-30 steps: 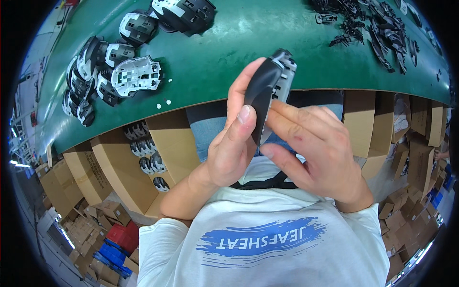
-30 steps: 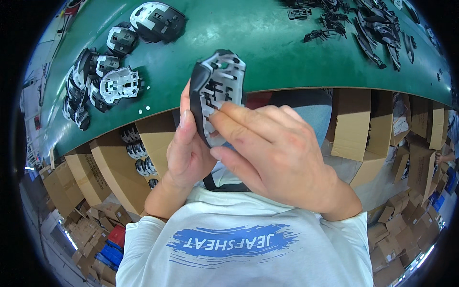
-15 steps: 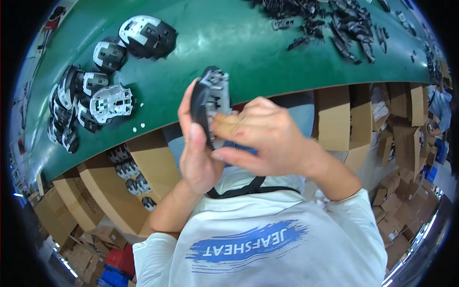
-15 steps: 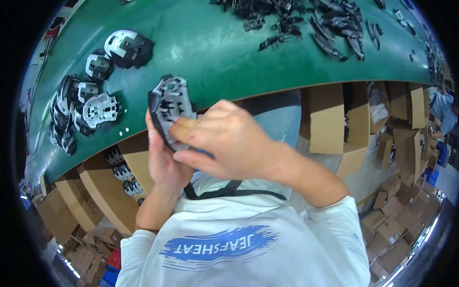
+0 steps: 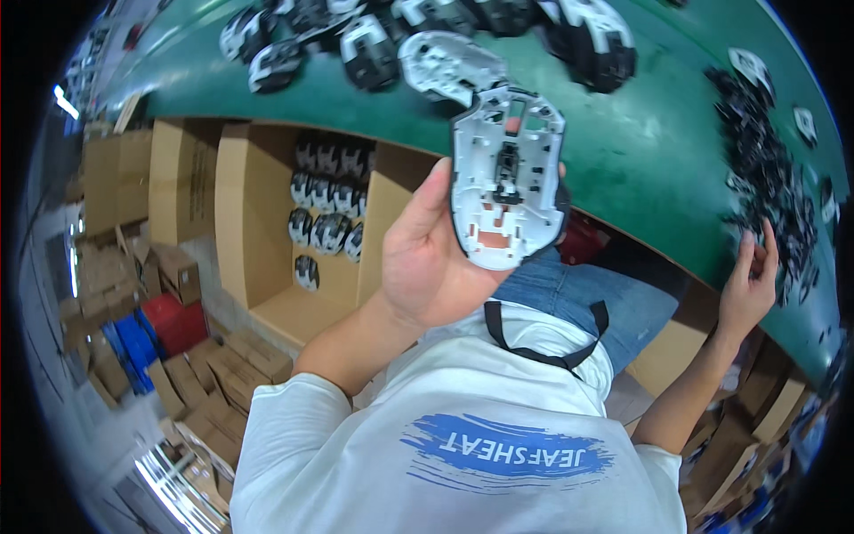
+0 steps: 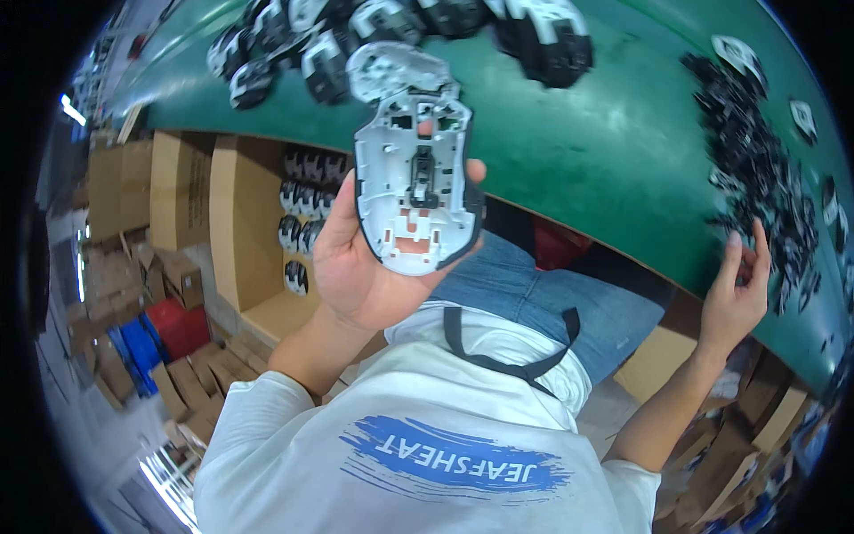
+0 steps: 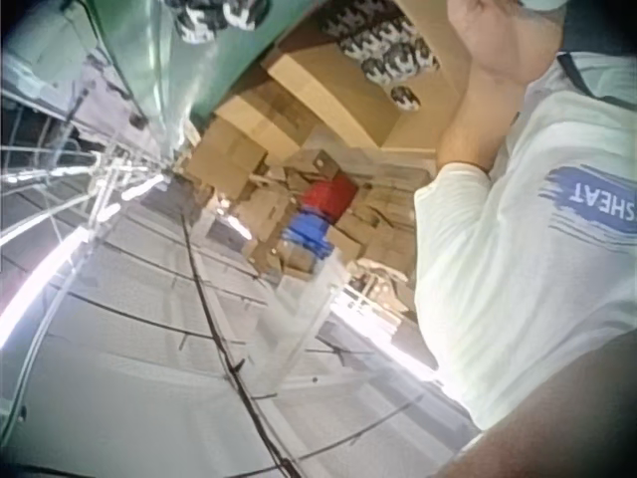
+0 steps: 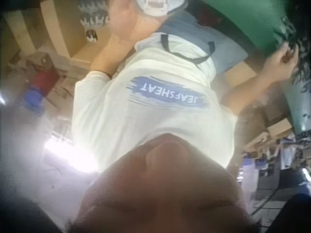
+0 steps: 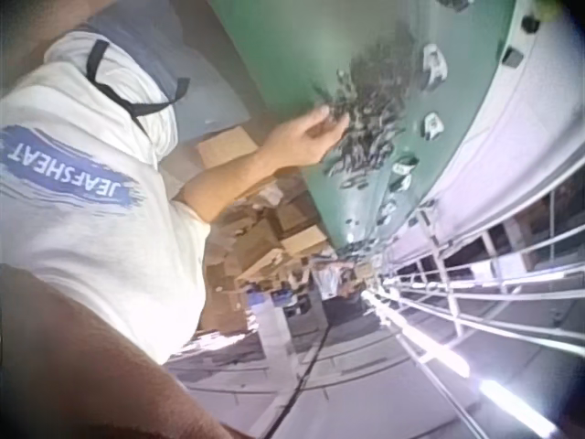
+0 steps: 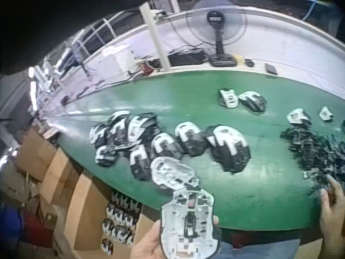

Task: The person installs a black plastic component into a computer mouse shell by hand, taking the component from a storage bin and fitting it into the shell.

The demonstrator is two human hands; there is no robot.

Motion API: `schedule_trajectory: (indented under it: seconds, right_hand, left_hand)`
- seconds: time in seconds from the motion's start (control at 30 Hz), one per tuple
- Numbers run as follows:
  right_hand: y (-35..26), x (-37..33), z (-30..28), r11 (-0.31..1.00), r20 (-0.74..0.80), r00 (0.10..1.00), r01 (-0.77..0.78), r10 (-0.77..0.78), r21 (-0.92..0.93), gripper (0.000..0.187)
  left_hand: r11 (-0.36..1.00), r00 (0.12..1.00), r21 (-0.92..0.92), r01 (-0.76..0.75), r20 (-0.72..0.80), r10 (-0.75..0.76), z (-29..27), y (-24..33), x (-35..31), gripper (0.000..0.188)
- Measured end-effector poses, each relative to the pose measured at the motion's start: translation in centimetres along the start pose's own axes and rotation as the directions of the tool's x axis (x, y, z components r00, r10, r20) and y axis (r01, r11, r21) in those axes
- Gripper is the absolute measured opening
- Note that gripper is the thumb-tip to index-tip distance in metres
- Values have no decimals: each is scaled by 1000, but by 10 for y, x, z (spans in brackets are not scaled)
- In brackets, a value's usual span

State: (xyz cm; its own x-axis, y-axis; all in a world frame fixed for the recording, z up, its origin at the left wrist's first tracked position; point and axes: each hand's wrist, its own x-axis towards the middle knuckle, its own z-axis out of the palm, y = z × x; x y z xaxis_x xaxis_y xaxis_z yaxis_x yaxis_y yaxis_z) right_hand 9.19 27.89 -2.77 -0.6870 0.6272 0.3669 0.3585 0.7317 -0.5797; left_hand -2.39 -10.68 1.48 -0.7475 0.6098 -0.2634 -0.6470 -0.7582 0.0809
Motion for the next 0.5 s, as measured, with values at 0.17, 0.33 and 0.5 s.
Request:
schedule_trajectory:
  seconds: [0.17, 0.33, 0.5]
  right_hand:
    - [14, 5, 16, 987, 71, 997, -8, 20, -162, 35]
    - [15, 6, 25, 983, 59, 992, 122, -114, -137, 35]
    - [12, 2, 26, 992, 37, 999, -39, 35, 118, 30]
  left_hand:
    - [941, 1000, -338, -20, -15, 16, 13, 2, -6, 70]
    - [932, 998, -361, 18, 55, 2, 13, 9, -7, 73]
    - [946, 999, -325, 3, 51, 15, 15, 9, -11, 76]
